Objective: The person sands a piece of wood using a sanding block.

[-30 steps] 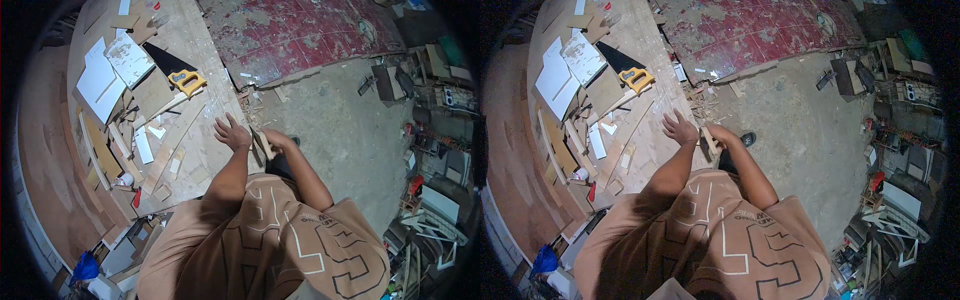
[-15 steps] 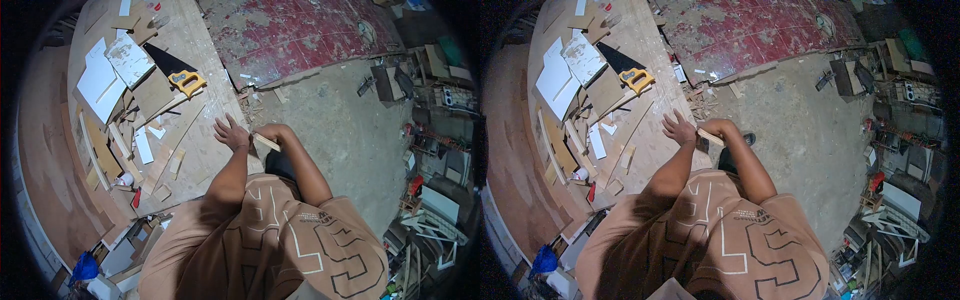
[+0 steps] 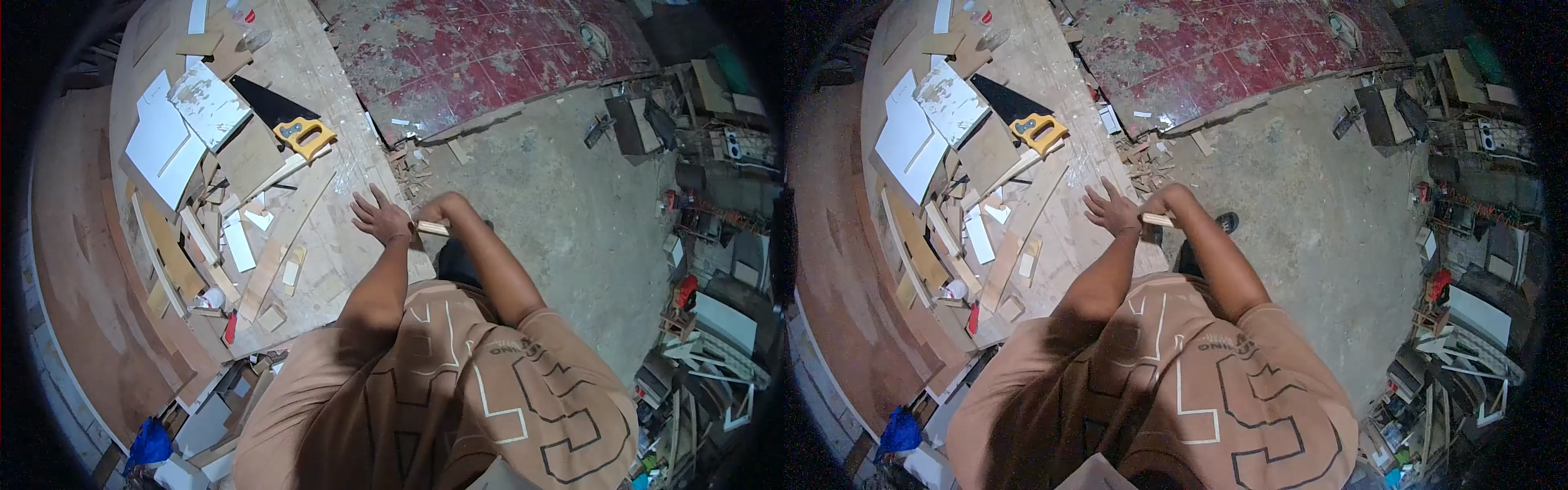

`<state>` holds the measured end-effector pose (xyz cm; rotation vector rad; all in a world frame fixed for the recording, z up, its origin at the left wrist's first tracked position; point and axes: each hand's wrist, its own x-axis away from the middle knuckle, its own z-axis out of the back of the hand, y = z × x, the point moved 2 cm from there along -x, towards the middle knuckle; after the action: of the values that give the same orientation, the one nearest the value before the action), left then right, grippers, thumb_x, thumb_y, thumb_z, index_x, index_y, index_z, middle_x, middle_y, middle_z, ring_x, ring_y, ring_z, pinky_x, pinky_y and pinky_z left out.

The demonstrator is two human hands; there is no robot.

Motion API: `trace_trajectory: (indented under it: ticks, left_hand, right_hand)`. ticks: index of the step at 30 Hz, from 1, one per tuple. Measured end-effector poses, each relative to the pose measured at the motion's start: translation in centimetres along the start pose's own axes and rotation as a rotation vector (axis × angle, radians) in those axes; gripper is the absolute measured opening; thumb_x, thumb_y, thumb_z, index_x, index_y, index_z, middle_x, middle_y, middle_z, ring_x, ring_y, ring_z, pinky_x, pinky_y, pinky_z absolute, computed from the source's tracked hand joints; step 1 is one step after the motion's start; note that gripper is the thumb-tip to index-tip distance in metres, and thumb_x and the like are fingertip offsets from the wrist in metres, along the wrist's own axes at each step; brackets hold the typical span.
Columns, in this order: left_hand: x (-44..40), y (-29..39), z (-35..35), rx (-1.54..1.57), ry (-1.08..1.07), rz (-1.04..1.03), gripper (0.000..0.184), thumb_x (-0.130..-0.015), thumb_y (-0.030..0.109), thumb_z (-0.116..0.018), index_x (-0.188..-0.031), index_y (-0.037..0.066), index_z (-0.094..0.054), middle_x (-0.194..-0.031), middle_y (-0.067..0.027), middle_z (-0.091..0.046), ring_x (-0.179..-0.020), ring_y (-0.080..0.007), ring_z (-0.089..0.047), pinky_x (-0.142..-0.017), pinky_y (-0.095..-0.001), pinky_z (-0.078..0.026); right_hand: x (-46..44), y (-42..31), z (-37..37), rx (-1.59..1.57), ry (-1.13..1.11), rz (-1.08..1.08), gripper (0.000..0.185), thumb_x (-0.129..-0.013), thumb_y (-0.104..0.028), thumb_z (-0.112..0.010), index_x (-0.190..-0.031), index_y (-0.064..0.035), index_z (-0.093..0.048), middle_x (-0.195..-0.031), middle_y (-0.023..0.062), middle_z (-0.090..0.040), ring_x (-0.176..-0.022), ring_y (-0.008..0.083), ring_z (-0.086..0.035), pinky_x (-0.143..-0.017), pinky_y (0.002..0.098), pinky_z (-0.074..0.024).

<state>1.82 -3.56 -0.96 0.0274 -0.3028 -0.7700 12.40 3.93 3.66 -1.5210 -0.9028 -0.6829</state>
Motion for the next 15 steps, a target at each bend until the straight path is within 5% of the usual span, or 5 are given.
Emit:
trace_trajectory:
  ticks: [1, 3, 5, 9, 15]
  left_hand:
    - [-0.1, 0.2, 0.3, 0.001, 0.004, -0.001, 0.070, -0.087, 0.024, -0.054, -0.150, 0.023, -0.023, -0.155, -0.0215, -0.008, -0.143, -0.0414, -0.006, -0.111, -0.0594, -0.007]
    - [0.3, 0.2, 0.6, 0.034, 0.011, -0.014, 0.069, -0.087, 0.024, -0.053, -0.150, 0.023, -0.022, -0.155, -0.0222, -0.008, -0.143, -0.0414, -0.006, -0.111, -0.0592, -0.006]
    - [0.8, -0.2, 0.7, 0.023, -0.001, -0.015, 0.069, -0.088, 0.024, -0.053, -0.150, 0.022, -0.022, -0.155, -0.0225, -0.008, -0.143, -0.0415, -0.006, -0.111, -0.0591, -0.006]
    - [0.2, 0.1, 0.1, 0.000, 0.026, -0.009, 0.069, -0.088, 0.025, -0.053, -0.150, 0.023, -0.022, -0.156, -0.0219, -0.006, -0.143, -0.0411, -0.006, -0.111, -0.0588, -0.006]
    - [0.0, -0.1, -0.7, 0.002, 0.038, -0.003, 0.071, -0.088, 0.027, -0.055, -0.150, 0.027, -0.021, -0.156, -0.0199, -0.005, -0.144, -0.0399, -0.006, -0.111, -0.0589, -0.007]
  right_hand:
    - [0.2, -0.1, -0.4, -0.002, 0.003, 0.064, 0.034, -0.081, -0.036, -0.061, -0.101, -0.0096, -0.069, -0.088, 0.0122, -0.065, -0.067, 0.0195, -0.058, -0.062, 0.0364, -0.0470]
    - [1.7, -0.3, -0.8, 0.022, 0.013, -0.076, 0.052, -0.081, -0.045, -0.060, -0.112, -0.0027, -0.066, -0.108, 0.0146, -0.067, -0.084, 0.0231, -0.060, -0.076, 0.0407, -0.0477]
    - [6.1, -0.4, -1.4, -0.442, 0.399, -0.282, 0.053, -0.085, -0.048, -0.053, -0.110, -0.0028, -0.065, -0.097, 0.0201, -0.065, -0.081, 0.0272, -0.061, -0.068, 0.0440, -0.0496]
    - [7.5, -2.0, 0.1, -0.393, 0.402, -0.195, 0.063, -0.084, -0.051, -0.050, -0.119, 0.0011, -0.057, -0.114, 0.0285, -0.059, -0.082, 0.0368, -0.065, -0.068, 0.0502, -0.0530]
    - [2.4, -3.4, 2.1, -0.183, 0.160, -0.263, 0.050, -0.076, -0.033, -0.064, -0.114, 0.0013, -0.062, -0.104, 0.0261, -0.062, -0.079, 0.0373, -0.064, -0.059, 0.0488, -0.0550]
